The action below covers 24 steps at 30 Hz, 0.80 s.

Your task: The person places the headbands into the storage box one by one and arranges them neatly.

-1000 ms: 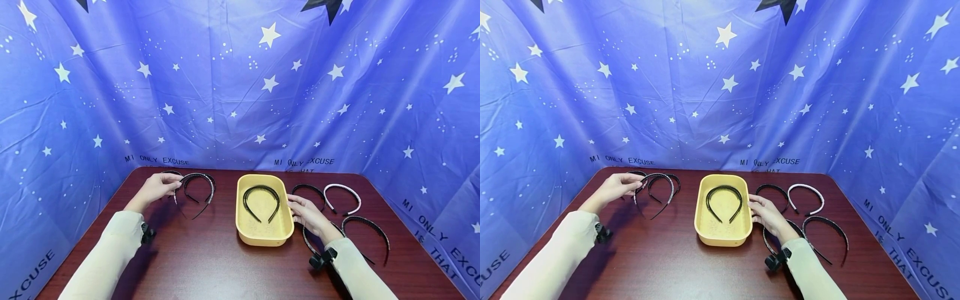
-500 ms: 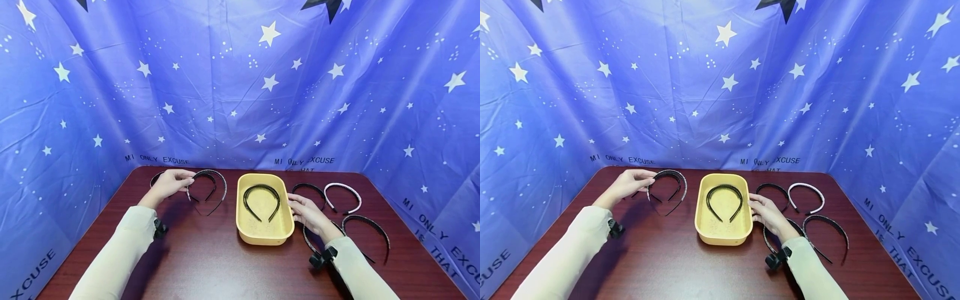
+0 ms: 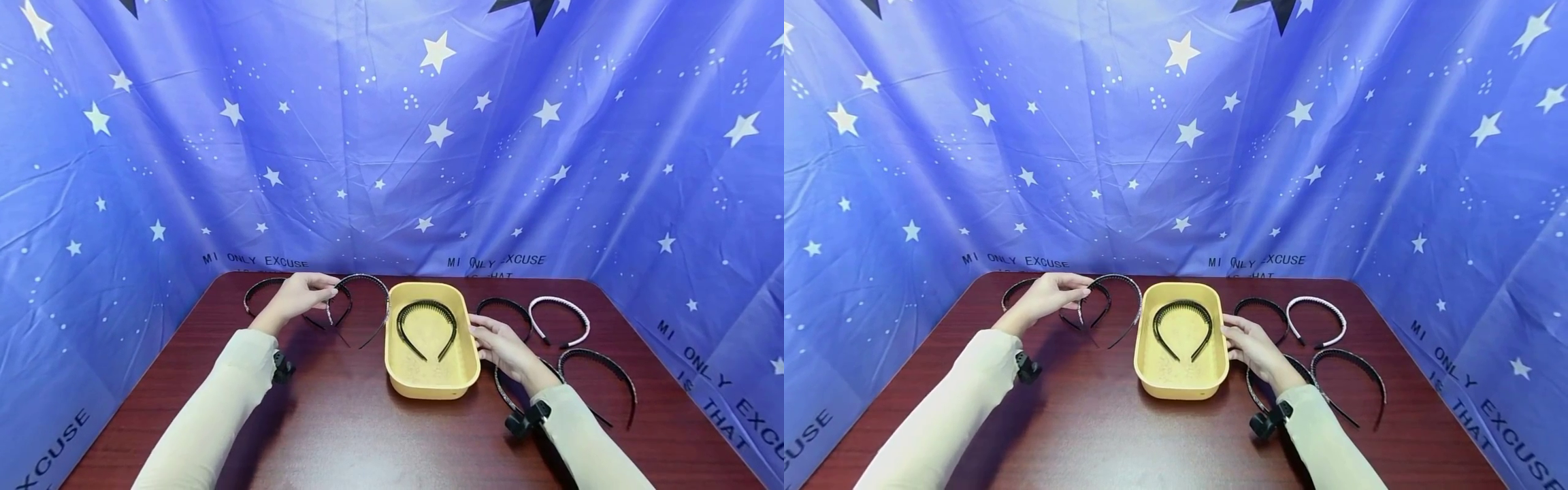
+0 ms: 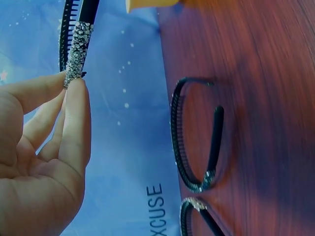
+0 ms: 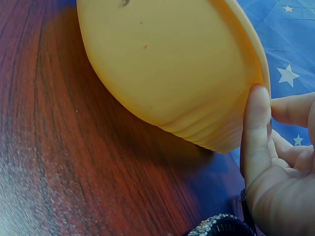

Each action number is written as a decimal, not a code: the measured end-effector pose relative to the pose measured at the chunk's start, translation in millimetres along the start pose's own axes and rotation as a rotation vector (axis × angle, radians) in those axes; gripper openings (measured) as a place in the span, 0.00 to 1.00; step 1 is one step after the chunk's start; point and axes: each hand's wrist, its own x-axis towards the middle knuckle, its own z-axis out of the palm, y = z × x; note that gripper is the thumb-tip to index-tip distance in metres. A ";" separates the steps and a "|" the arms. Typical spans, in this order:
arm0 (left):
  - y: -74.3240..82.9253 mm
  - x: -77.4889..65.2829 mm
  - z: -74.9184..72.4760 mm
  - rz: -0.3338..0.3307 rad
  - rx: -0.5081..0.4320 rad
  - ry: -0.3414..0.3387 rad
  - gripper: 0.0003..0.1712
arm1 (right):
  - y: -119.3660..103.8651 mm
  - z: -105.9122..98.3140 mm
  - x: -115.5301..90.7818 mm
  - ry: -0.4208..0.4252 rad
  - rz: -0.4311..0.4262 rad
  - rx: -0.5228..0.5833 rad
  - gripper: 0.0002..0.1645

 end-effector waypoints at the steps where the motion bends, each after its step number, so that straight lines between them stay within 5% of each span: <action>1: 2.2 1.1 2.6 0.004 -0.001 0.002 0.19 | -0.4 0.0 0.0 0.005 0.001 0.001 0.34; 24: 27.2 28.0 55.1 0.000 -0.073 -0.045 0.19 | -0.5 0.3 -0.6 0.029 0.015 0.011 0.33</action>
